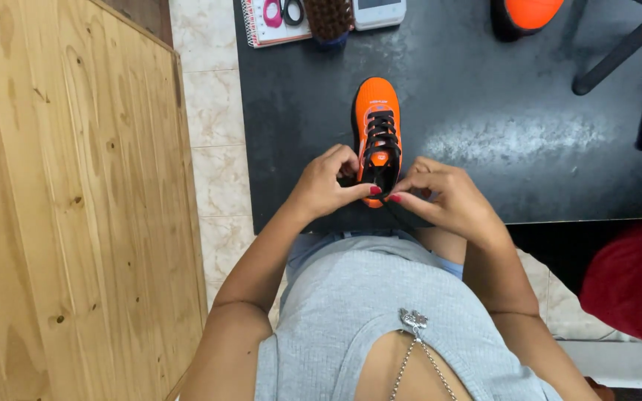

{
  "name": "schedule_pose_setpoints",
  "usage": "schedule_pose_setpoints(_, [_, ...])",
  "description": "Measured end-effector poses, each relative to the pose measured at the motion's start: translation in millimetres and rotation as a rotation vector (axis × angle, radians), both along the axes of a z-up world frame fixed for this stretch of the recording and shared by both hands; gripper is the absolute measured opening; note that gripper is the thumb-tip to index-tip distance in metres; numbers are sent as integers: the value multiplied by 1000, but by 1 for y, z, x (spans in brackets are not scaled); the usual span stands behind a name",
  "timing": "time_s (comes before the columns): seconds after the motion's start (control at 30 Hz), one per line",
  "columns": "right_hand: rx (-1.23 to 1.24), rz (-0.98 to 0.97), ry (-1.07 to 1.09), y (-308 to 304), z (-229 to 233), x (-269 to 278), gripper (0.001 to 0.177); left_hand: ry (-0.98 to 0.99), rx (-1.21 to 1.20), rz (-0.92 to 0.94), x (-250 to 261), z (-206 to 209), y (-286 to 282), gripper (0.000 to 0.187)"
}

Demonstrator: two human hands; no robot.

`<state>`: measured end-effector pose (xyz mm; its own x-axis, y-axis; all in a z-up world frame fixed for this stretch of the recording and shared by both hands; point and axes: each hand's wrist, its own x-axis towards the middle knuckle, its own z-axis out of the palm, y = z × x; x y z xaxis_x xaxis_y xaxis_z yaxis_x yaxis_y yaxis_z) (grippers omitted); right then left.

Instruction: The person threads a black shoelace through the eyelets of an orange athletic shoe placed on a black table. They pull the laces through each eyelet in sequence, tighten them, and tie a knot at the top. The person then tucks the lace ends inside the shoe and places it on the table.

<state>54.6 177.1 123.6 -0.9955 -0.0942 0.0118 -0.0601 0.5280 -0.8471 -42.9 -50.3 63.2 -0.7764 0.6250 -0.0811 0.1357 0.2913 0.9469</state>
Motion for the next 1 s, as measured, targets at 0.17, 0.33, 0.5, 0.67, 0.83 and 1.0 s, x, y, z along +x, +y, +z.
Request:
schedule_pose_setpoints(0.17, [106,12,94,19,-1,-21,8,34,-160,-34,9,8,-3,39])
schedule_pose_setpoints(0.33, [607,233,186,3,-1,-40,14,-40,-180,-94,10,4,-5,15])
schedule_pose_setpoints(0.5, [852,287,285,-2,-53,-46,31,70,-218,-90,16,11,-2,16])
schedule_pose_setpoints(0.67, [939,264,510,-2,-95,-51,22,152,-217,-69,16,26,2,25])
schedule_pose_setpoints(0.83, [778,175,599,-8,-73,-46,34,324,-134,-156,19,38,6,15])
schedule_pose_setpoints(1.0, [431,279,526,2,-50,-39,8,215,83,-224,27,70,11,11])
